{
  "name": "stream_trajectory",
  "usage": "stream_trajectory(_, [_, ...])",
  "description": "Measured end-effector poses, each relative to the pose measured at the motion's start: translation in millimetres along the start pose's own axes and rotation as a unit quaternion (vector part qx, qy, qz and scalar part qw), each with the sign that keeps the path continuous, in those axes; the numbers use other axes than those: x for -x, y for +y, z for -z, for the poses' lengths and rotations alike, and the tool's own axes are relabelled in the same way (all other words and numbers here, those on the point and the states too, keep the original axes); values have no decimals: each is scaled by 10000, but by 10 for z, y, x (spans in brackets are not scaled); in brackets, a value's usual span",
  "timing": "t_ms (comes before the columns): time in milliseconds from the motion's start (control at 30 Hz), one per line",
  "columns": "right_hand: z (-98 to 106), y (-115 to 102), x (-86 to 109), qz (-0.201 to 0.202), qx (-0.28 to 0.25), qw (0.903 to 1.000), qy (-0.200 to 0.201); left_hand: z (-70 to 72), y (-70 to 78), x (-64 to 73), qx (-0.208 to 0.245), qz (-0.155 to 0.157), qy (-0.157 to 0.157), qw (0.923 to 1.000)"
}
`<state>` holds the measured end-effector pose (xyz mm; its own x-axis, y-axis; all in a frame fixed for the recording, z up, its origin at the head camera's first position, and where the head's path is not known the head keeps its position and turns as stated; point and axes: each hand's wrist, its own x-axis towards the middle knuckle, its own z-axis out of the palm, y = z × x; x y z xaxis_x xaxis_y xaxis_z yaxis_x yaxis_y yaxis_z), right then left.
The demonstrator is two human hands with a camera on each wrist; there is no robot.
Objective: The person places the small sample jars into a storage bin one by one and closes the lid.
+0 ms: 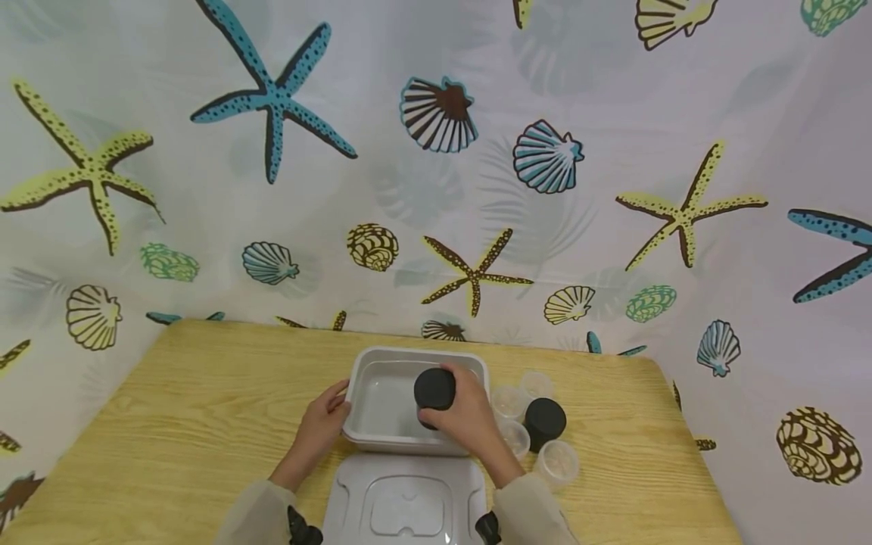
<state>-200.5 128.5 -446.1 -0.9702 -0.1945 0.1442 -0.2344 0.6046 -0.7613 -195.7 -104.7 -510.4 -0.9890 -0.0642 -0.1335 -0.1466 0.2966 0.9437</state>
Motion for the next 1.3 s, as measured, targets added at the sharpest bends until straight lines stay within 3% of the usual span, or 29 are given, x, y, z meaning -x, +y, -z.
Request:
stream_trajectory(467, [-209, 1, -158, -16, 235, 9997, -40, 10, 40, 49, 25, -3, -31, 10000])
stream_trajectory(767, [-351, -8, -257, -86, 83, 9998, -182, 7, 15, 16, 26, 14, 29, 10000])
stream_trajectory(1300, [-601, 32, -371, -52, -37, 10000, -53, 31, -8, 37, 82, -51, -22, 10000])
